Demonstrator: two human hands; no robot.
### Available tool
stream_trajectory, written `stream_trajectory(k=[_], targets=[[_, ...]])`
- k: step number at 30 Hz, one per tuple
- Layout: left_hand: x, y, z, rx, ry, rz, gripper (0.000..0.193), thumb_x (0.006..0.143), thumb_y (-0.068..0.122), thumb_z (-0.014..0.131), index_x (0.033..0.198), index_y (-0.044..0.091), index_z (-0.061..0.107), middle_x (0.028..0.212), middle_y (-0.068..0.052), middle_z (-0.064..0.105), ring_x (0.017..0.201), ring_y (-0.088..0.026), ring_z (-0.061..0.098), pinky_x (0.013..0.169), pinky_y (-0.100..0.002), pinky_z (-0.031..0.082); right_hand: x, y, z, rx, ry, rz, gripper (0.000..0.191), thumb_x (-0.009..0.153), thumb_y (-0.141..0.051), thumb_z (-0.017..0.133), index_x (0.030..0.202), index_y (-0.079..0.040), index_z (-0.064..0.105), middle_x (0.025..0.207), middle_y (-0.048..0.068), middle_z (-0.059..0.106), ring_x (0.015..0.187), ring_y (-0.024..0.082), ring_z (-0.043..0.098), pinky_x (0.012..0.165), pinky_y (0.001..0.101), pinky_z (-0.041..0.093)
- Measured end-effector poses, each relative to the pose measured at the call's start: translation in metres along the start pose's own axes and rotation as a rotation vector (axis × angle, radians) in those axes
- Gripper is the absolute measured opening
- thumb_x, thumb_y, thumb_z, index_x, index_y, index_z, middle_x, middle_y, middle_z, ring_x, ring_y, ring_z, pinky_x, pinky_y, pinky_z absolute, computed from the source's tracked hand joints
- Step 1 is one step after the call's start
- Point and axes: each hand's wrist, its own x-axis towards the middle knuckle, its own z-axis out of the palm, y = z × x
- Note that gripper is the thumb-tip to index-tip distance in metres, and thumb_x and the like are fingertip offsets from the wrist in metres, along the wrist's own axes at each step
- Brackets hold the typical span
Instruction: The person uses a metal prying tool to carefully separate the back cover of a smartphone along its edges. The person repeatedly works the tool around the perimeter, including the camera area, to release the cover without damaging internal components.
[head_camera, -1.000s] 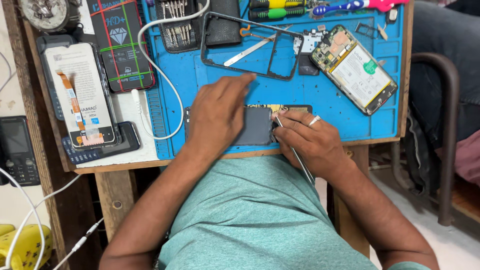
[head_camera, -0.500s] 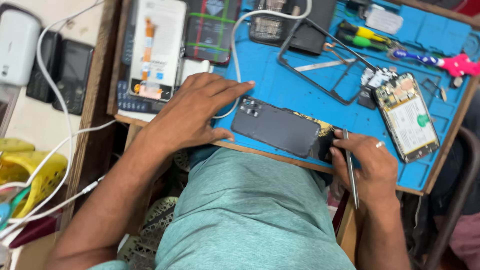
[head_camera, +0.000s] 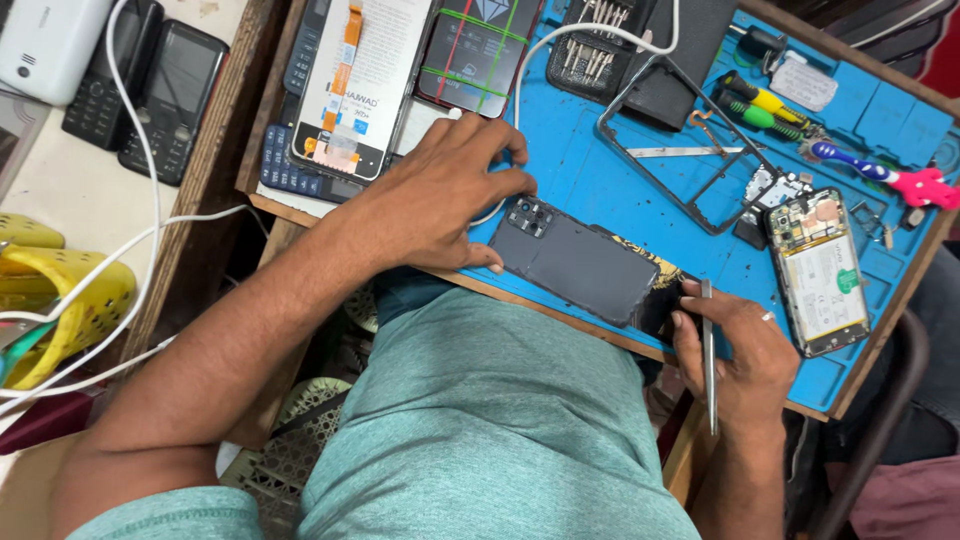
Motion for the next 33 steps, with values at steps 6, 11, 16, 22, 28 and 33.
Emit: stream_trajectory(k=[6, 11, 16, 22, 28, 33], targets=[[0.007, -0.007, 0.01, -0.232, -0.247, -0.225, 0.049, 0.081, 0.021, 0.083, 0.126, 0.015, 0.064, 0.085, -0.006, 0.073, 0.085, -0.028, 0.068, 0.074, -0.046, 0.051, 0.001, 0.0, 0.001, 0.017, 0.022, 0.011, 0.019, 0.088, -0.004, 0.082, 0.106, -0.003, 0.073, 0.111, 0.013, 0.076, 0.102, 0.024, 0.076, 0.091, 0.0319, 0.058], [0.023, -0.02, -0.011, -0.443, -0.166, -0.079, 0.043, 0.089, 0.014, 0.075, 0.131, 0.017, 0.067, 0.085, -0.006, 0.077, 0.074, -0.022, 0.075, 0.068, -0.035, 0.057, -0.001, 0.002, 0.0, 0.044, 0.026, 0.014, 0.019, 0.088, -0.004, 0.081, 0.105, -0.003, 0.073, 0.11, 0.013, 0.076, 0.103, 0.023, 0.076, 0.092, 0.0319, 0.059], [0.054, -0.022, -0.035, -0.315, -0.436, -0.23, 0.043, 0.091, 0.016, 0.07, 0.134, 0.018, 0.064, 0.085, -0.008, 0.08, 0.075, -0.022, 0.075, 0.07, -0.039, 0.055, -0.003, 0.003, -0.001, 0.032, 0.011, 0.026, 0.018, 0.088, -0.004, 0.081, 0.104, -0.003, 0.073, 0.111, 0.013, 0.077, 0.102, 0.023, 0.076, 0.09, 0.0315, 0.059], [0.089, -0.032, -0.015, -0.099, -0.484, -0.207, 0.047, 0.09, 0.017, 0.068, 0.136, 0.026, 0.065, 0.116, -0.008, 0.073, 0.102, -0.026, 0.07, 0.085, -0.041, 0.054, -0.002, 0.002, -0.001, 0.021, 0.014, 0.011, 0.018, 0.087, -0.004, 0.081, 0.104, -0.003, 0.073, 0.111, 0.012, 0.076, 0.104, 0.024, 0.076, 0.091, 0.0318, 0.059], [0.056, -0.046, -0.065, -0.268, -0.192, 0.117, 0.045, 0.098, 0.018, 0.066, 0.143, 0.012, 0.06, 0.116, -0.017, 0.072, 0.1, -0.031, 0.07, 0.083, -0.042, 0.055, -0.007, 0.0, -0.002, 0.04, 0.047, 0.04, 0.018, 0.085, -0.002, 0.081, 0.101, -0.003, 0.073, 0.108, 0.012, 0.077, 0.097, 0.023, 0.076, 0.087, 0.0316, 0.058], [0.007, -0.029, -0.12, -0.324, 0.015, -0.203, 0.046, 0.104, 0.016, 0.054, 0.149, 0.007, 0.054, 0.1, -0.015, 0.073, 0.086, -0.026, 0.072, 0.075, -0.035, 0.06, -0.017, 0.002, -0.001, 0.113, 0.193, 0.09, 0.014, 0.091, -0.001, 0.077, 0.104, -0.001, 0.07, 0.108, 0.015, 0.076, 0.098, 0.024, 0.076, 0.086, 0.0297, 0.058]])
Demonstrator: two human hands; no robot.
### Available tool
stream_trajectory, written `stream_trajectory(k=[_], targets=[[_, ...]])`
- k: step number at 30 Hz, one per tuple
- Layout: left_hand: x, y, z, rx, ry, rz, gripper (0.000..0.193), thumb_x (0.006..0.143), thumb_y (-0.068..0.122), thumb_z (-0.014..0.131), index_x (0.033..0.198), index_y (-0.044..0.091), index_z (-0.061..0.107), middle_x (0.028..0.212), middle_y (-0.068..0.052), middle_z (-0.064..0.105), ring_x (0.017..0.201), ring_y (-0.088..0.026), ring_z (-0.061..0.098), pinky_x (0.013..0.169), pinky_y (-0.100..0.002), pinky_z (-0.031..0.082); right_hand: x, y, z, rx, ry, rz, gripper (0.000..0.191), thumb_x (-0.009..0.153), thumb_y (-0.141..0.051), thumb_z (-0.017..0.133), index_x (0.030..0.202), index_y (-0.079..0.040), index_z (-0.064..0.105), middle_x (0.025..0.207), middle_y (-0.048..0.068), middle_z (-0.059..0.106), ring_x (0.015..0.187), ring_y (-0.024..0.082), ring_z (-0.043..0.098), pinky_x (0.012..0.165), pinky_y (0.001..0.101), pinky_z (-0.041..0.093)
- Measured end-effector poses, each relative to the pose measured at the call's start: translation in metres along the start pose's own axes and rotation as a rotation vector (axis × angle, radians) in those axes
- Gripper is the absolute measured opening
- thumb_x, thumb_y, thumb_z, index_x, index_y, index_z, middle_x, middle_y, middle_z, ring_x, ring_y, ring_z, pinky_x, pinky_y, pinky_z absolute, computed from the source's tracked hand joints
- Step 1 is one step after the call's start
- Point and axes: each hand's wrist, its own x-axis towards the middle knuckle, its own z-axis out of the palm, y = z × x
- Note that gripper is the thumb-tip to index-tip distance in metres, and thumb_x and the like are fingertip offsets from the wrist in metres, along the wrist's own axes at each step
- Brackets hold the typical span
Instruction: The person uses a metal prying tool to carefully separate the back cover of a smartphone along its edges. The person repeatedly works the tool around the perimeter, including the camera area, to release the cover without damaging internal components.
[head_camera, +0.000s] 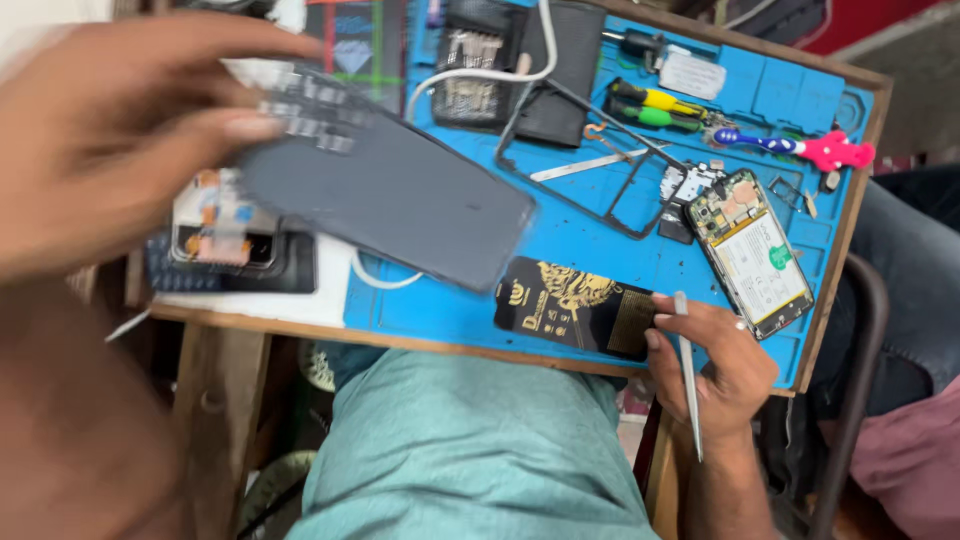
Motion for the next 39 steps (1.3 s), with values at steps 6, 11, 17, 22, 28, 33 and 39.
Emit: stream_trajectory(k=[6, 11, 17, 22, 28, 33, 39], targets=[[0.001, -0.036, 0.013, -0.133, 0.086, -0.143, 0.056, 0.107, 0.023, 0.046, 0.16, 0.005, 0.044, 0.107, -0.019, 0.071, 0.089, -0.027, 0.075, 0.075, -0.039, 0.062, -0.01, -0.009, -0.002, -0.074, 0.253, 0.078, 0.005, 0.104, 0.003, 0.071, 0.109, 0.004, 0.07, 0.102, 0.017, 0.073, 0.095, 0.021, 0.074, 0.087, 0.028, 0.058], [-0.034, -0.044, 0.026, -0.03, 0.142, -0.122, 0.042, 0.107, 0.02, 0.048, 0.148, 0.013, 0.055, 0.099, -0.016, 0.072, 0.075, -0.023, 0.069, 0.067, -0.036, 0.059, -0.003, -0.019, -0.011, -0.045, 0.376, 0.125, 0.012, 0.1, -0.002, 0.066, 0.11, 0.004, 0.068, 0.108, 0.016, 0.07, 0.095, 0.021, 0.075, 0.082, 0.0274, 0.062], [0.008, -0.025, 0.114, -0.053, 0.055, 0.179, 0.04, 0.099, 0.003, 0.058, 0.138, 0.005, 0.064, 0.107, -0.019, 0.074, 0.093, -0.035, 0.072, 0.082, -0.044, 0.057, 0.007, -0.032, -0.012, 0.191, 0.064, 0.092, 0.027, 0.098, -0.015, 0.06, 0.116, 0.002, 0.07, 0.105, 0.016, 0.074, 0.093, 0.022, 0.076, 0.087, 0.0292, 0.06], [0.021, -0.016, 0.137, 0.275, 0.019, -0.024, 0.034, 0.096, 0.008, 0.063, 0.13, 0.006, 0.07, 0.096, -0.019, 0.068, 0.082, -0.04, 0.067, 0.07, -0.05, 0.052, 0.01, -0.034, 0.023, 0.217, -0.092, -0.017, 0.025, 0.086, -0.007, 0.074, 0.101, 0.006, 0.059, 0.097, 0.016, 0.073, 0.09, 0.026, 0.075, 0.08, 0.0323, 0.061], [0.013, 0.028, 0.134, 0.486, 0.228, 0.098, 0.035, 0.097, 0.013, 0.071, 0.132, 0.007, 0.07, 0.124, -0.012, 0.064, 0.11, -0.033, 0.061, 0.091, -0.046, 0.05, 0.016, -0.025, 0.021, -0.055, -0.263, -0.29, 0.022, 0.078, -0.001, 0.085, 0.096, -0.007, 0.073, 0.093, 0.007, 0.075, 0.08, 0.023, 0.073, 0.069, 0.0329, 0.055], [-0.006, 0.033, 0.186, 0.348, 0.259, 0.106, 0.074, 0.08, 0.039, 0.084, 0.137, -0.002, 0.06, 0.14, -0.024, 0.052, 0.128, -0.042, 0.051, 0.105, -0.054, 0.043, 0.012, -0.028, 0.014, -0.077, -0.295, -0.324, 0.025, 0.075, -0.002, 0.078, 0.1, -0.003, 0.074, 0.096, 0.011, 0.074, 0.083, 0.027, 0.073, 0.074, 0.0354, 0.059], [-0.009, 0.029, 0.216, 0.182, 0.152, 0.112, 0.079, 0.076, 0.035, 0.087, 0.138, -0.004, 0.057, 0.153, -0.024, 0.044, 0.144, -0.043, 0.041, 0.119, -0.053, 0.035, -0.001, -0.03, 0.013, -0.054, -0.235, -0.311, 0.023, 0.079, -0.001, 0.079, 0.101, -0.002, 0.071, 0.103, 0.012, 0.074, 0.091, 0.027, 0.074, 0.08, 0.0364, 0.061]])
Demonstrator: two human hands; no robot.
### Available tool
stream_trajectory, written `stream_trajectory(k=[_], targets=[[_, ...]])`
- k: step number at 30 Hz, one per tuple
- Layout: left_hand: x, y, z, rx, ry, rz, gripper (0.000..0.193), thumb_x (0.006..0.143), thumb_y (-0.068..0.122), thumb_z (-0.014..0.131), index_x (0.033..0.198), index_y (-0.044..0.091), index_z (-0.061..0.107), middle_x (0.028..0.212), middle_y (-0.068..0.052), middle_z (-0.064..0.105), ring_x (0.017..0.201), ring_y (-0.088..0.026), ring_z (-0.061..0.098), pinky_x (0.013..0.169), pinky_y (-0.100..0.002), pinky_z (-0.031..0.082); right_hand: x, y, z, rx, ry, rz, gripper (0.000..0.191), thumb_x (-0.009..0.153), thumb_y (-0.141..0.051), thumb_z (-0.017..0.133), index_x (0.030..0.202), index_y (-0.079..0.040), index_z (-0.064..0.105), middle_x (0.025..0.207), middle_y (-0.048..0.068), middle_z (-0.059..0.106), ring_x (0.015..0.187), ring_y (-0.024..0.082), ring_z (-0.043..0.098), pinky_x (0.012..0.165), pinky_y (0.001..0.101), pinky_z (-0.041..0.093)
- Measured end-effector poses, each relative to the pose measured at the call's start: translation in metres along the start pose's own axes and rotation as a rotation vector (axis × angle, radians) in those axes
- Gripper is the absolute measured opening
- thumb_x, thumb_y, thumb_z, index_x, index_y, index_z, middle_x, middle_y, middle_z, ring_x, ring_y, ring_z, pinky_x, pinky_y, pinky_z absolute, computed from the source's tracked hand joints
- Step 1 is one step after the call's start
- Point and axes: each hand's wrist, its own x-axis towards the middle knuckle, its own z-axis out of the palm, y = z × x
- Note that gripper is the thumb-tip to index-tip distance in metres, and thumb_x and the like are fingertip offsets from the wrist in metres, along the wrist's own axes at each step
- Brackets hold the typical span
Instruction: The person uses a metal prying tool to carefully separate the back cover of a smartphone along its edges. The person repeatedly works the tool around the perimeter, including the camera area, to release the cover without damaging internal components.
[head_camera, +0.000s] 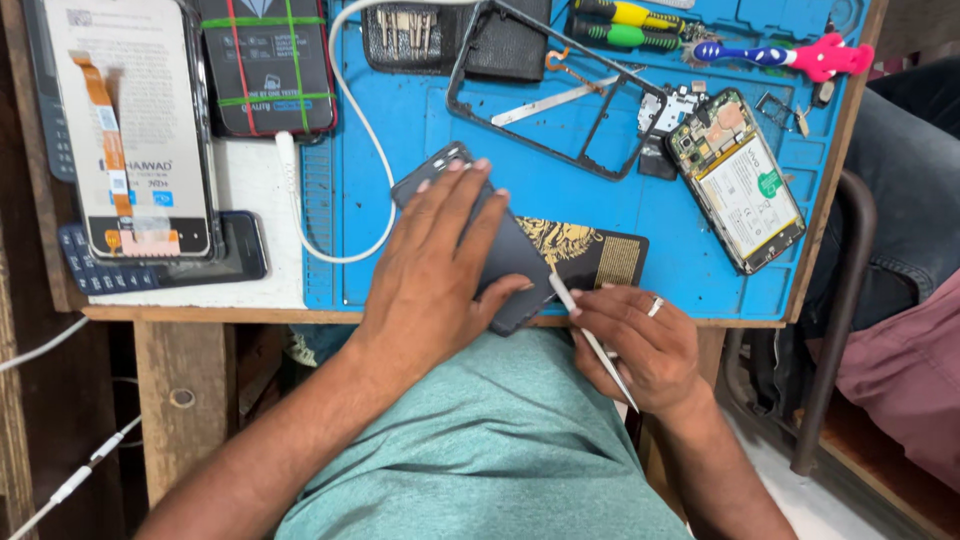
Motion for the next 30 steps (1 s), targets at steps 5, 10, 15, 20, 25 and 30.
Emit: stream_trajectory(k=[5, 10, 15, 20, 25, 30], targets=[[0.006, 0.003, 0.001, -0.052, -0.003, 0.036, 0.074, 0.079, 0.035, 0.088, 0.135, -0.004, 0.059, 0.156, -0.024, 0.042, 0.148, -0.042, 0.039, 0.123, -0.052, 0.034, 0.002, -0.001, 0.001, -0.017, 0.003, 0.036, 0.021, 0.078, -0.003, 0.081, 0.098, -0.004, 0.074, 0.102, 0.01, 0.075, 0.091, 0.027, 0.074, 0.078, 0.036, 0.06], [0.002, 0.001, 0.004, 0.033, 0.071, 0.046, 0.07, 0.075, 0.04, 0.089, 0.13, 0.005, 0.065, 0.145, -0.023, 0.046, 0.138, -0.044, 0.043, 0.119, -0.06, 0.034, 0.002, -0.001, -0.005, -0.014, -0.003, 0.042, 0.023, 0.078, -0.003, 0.081, 0.101, -0.003, 0.074, 0.104, 0.011, 0.075, 0.093, 0.028, 0.073, 0.083, 0.0382, 0.061], [-0.004, 0.001, 0.004, 0.054, 0.067, 0.032, 0.072, 0.076, 0.042, 0.088, 0.132, 0.004, 0.065, 0.145, -0.021, 0.049, 0.137, -0.042, 0.047, 0.115, -0.057, 0.04, 0.0, -0.002, 0.0, -0.041, -0.013, 0.038, 0.022, 0.08, -0.002, 0.081, 0.101, -0.001, 0.074, 0.104, 0.012, 0.075, 0.095, 0.028, 0.074, 0.084, 0.0375, 0.061], [-0.004, 0.002, 0.005, 0.07, 0.09, 0.062, 0.07, 0.08, 0.044, 0.086, 0.132, 0.002, 0.064, 0.143, -0.024, 0.049, 0.135, -0.044, 0.048, 0.114, -0.055, 0.041, 0.007, 0.001, 0.002, -0.034, -0.021, 0.02, 0.022, 0.079, 0.0, 0.079, 0.101, 0.0, 0.074, 0.104, 0.012, 0.075, 0.098, 0.029, 0.074, 0.085, 0.0369, 0.061], [-0.006, 0.0, 0.01, 0.108, 0.081, 0.081, 0.069, 0.081, 0.044, 0.084, 0.131, 0.002, 0.064, 0.129, -0.02, 0.053, 0.124, -0.041, 0.051, 0.113, -0.054, 0.042, 0.013, 0.0, 0.003, -0.038, -0.036, 0.003, 0.023, 0.08, 0.0, 0.081, 0.102, 0.001, 0.073, 0.104, 0.013, 0.074, 0.099, 0.029, 0.074, 0.087, 0.0376, 0.061], [-0.007, -0.002, 0.012, 0.115, 0.082, 0.092, 0.066, 0.082, 0.044, 0.083, 0.132, 0.003, 0.065, 0.115, -0.014, 0.054, 0.113, -0.035, 0.053, 0.112, -0.053, 0.042, 0.024, 0.0, 0.009, -0.068, -0.06, 0.02, 0.025, 0.081, -0.001, 0.081, 0.105, -0.001, 0.074, 0.107, 0.012, 0.074, 0.098, 0.027, 0.073, 0.084, 0.0356, 0.059]])
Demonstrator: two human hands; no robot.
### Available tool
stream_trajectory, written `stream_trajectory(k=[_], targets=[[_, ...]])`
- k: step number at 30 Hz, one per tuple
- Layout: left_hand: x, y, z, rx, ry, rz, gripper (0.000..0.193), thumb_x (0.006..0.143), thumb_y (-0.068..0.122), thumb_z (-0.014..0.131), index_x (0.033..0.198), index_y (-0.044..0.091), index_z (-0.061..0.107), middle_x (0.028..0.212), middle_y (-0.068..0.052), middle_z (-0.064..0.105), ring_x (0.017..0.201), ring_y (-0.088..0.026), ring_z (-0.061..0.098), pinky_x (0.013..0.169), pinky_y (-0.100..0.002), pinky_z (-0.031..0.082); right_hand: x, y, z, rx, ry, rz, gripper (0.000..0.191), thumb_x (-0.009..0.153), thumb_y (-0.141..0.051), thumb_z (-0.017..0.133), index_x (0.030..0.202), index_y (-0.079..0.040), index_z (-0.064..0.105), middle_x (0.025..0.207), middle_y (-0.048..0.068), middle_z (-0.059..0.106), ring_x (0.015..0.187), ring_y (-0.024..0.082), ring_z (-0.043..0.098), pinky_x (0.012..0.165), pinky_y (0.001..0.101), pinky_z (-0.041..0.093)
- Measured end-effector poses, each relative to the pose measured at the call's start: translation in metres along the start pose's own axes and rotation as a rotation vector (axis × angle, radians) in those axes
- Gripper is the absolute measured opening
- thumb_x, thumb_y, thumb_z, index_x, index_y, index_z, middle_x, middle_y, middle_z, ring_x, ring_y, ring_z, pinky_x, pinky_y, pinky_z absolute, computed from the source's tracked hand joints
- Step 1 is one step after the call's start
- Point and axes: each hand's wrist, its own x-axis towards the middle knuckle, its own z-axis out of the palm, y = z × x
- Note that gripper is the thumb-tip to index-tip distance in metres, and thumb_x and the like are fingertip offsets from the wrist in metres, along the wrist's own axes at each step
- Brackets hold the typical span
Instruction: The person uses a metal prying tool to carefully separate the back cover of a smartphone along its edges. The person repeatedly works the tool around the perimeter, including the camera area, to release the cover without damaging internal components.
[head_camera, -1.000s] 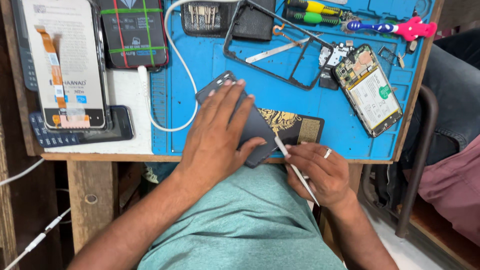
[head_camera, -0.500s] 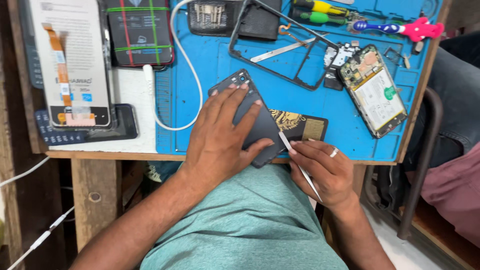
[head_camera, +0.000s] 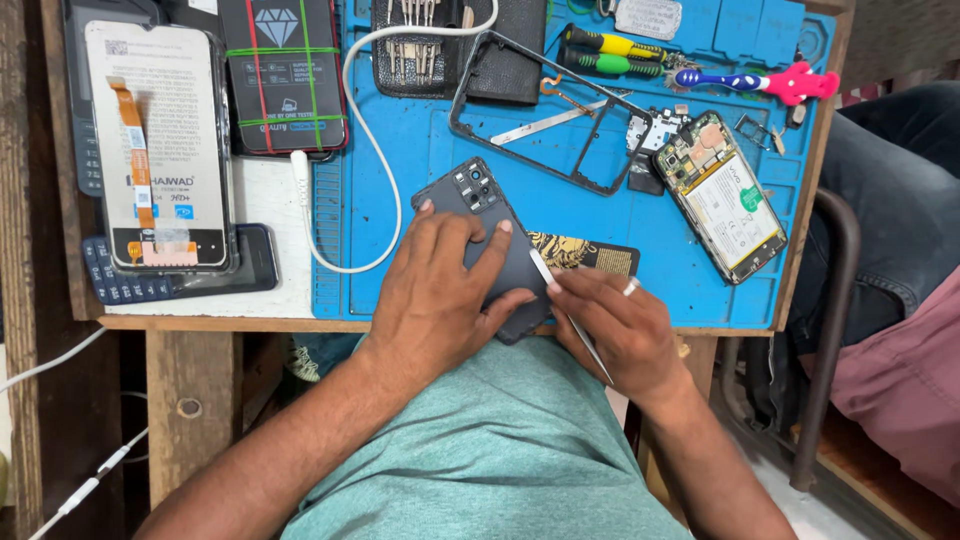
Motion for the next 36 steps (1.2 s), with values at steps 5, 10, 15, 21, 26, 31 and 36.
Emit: stream_trajectory(k=[5, 10, 15, 21, 26, 31, 36], targets=[[0.003, -0.001, -0.002, 0.025, -0.046, 0.018, 0.067, 0.083, 0.044, 0.082, 0.132, 0.002, 0.067, 0.102, -0.012, 0.054, 0.1, -0.031, 0.055, 0.112, -0.053, 0.042, 0.014, 0.004, 0.011, 0.057, 0.023, 0.056, 0.024, 0.085, -0.001, 0.08, 0.109, -0.001, 0.074, 0.11, 0.011, 0.074, 0.1, 0.026, 0.074, 0.083, 0.035, 0.059], [0.006, -0.003, -0.002, -0.007, 0.021, 0.04, 0.063, 0.082, 0.044, 0.082, 0.125, 0.0, 0.069, 0.1, -0.013, 0.056, 0.098, -0.032, 0.057, 0.113, -0.055, 0.041, 0.008, 0.01, 0.007, 0.079, 0.099, 0.088, 0.024, 0.081, 0.0, 0.078, 0.105, -0.004, 0.074, 0.104, 0.01, 0.076, 0.096, 0.025, 0.074, 0.083, 0.0356, 0.058], [0.004, -0.005, 0.002, -0.023, 0.034, 0.054, 0.061, 0.084, 0.044, 0.08, 0.125, 0.0, 0.07, 0.1, -0.013, 0.059, 0.097, -0.032, 0.058, 0.112, -0.054, 0.041, 0.0, 0.011, 0.01, 0.068, 0.079, 0.092, 0.023, 0.083, -0.001, 0.078, 0.105, -0.004, 0.073, 0.106, 0.011, 0.076, 0.098, 0.026, 0.074, 0.086, 0.0354, 0.058], [0.005, -0.007, 0.003, -0.009, 0.017, 0.053, 0.062, 0.083, 0.044, 0.079, 0.126, 0.0, 0.07, 0.094, -0.012, 0.063, 0.094, -0.031, 0.062, 0.112, -0.052, 0.038, 0.012, 0.014, 0.014, 0.076, 0.081, 0.088, 0.022, 0.084, -0.002, 0.079, 0.105, -0.003, 0.073, 0.106, 0.011, 0.076, 0.098, 0.026, 0.074, 0.085, 0.0353, 0.059], [0.009, -0.005, -0.004, 0.006, -0.061, 0.014, 0.063, 0.081, 0.045, 0.079, 0.126, 0.002, 0.071, 0.078, -0.013, 0.068, 0.076, -0.028, 0.068, 0.114, -0.048, 0.038, 0.01, 0.01, 0.007, 0.165, 0.097, 0.074, 0.021, 0.084, -0.002, 0.078, 0.104, -0.002, 0.072, 0.108, 0.013, 0.074, 0.099, 0.027, 0.074, 0.087, 0.0359, 0.06], [0.008, -0.003, -0.008, 0.01, -0.126, -0.015, 0.061, 0.084, 0.046, 0.08, 0.125, 0.003, 0.071, 0.066, -0.012, 0.068, 0.065, -0.026, 0.069, 0.114, -0.048, 0.038, 0.012, 0.013, 0.017, 0.105, 0.086, 0.037, 0.021, 0.085, -0.001, 0.079, 0.105, -0.001, 0.073, 0.11, 0.012, 0.073, 0.1, 0.028, 0.074, 0.087, 0.0354, 0.06], [0.005, -0.004, -0.003, -0.008, -0.089, -0.004, 0.062, 0.083, 0.044, 0.08, 0.128, 0.002, 0.07, 0.07, -0.012, 0.067, 0.07, -0.026, 0.068, 0.114, -0.048, 0.039, 0.015, 0.016, 0.019, 0.149, 0.129, 0.032, 0.022, 0.081, -0.001, 0.08, 0.102, -0.001, 0.074, 0.106, 0.012, 0.074, 0.095, 0.026, 0.074, 0.083, 0.0346, 0.059]])
